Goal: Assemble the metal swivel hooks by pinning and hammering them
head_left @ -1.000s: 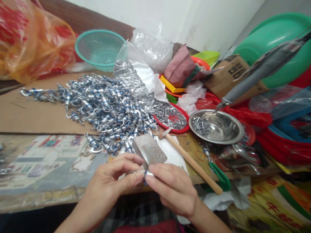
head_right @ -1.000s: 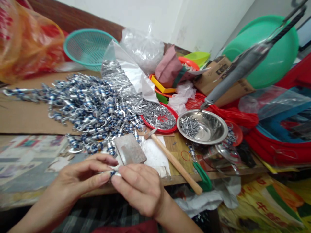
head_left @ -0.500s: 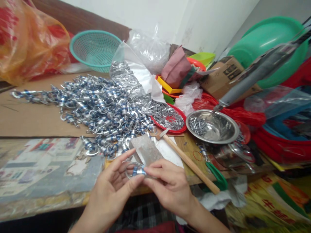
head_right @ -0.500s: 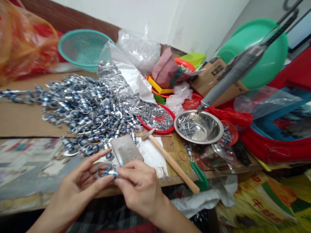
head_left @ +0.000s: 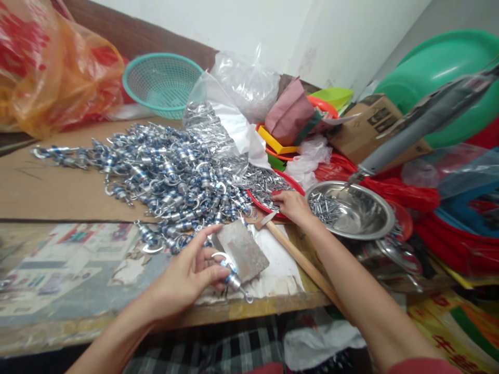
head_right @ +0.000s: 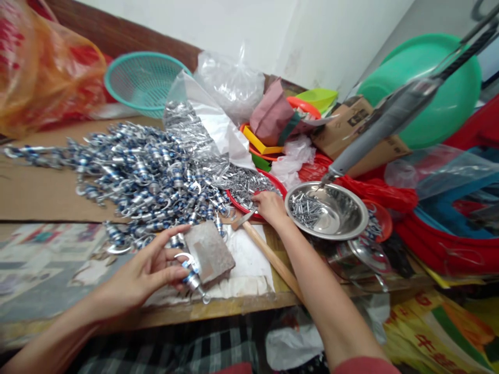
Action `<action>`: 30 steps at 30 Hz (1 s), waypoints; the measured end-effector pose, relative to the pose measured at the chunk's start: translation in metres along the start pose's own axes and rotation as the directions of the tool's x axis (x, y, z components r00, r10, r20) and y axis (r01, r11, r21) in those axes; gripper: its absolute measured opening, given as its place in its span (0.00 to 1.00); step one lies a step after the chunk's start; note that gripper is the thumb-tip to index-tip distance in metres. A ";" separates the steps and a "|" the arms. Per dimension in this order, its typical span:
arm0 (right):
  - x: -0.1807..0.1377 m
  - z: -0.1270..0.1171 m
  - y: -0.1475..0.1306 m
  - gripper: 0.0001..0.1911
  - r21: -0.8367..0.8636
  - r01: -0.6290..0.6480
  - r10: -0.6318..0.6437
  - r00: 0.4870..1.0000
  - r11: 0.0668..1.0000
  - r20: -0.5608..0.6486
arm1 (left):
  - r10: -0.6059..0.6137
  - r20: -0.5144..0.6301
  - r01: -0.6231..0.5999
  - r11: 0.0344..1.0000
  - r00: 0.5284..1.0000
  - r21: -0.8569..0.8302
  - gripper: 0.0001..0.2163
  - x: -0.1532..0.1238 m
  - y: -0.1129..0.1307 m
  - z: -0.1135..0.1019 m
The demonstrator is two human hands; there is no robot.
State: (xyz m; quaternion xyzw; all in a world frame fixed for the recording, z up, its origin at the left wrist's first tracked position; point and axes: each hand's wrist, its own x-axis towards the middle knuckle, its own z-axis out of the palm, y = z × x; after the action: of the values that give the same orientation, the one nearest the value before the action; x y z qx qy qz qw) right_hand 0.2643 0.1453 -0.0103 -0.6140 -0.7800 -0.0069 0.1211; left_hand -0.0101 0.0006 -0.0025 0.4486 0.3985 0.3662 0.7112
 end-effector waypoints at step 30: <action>-0.104 -0.036 -0.127 0.09 0.631 0.260 -0.209 0.966 0.731 -0.156 | 0.042 -0.002 -0.042 0.994 0.999 -0.103 0.33 0.003 -0.003 -0.002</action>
State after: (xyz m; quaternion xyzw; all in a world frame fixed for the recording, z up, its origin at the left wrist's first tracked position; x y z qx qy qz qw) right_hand 0.1721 0.0084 0.0219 -0.4305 -0.8002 0.2244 0.3521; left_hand -0.0101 0.0034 -0.0068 0.4197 0.3694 0.4011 0.7256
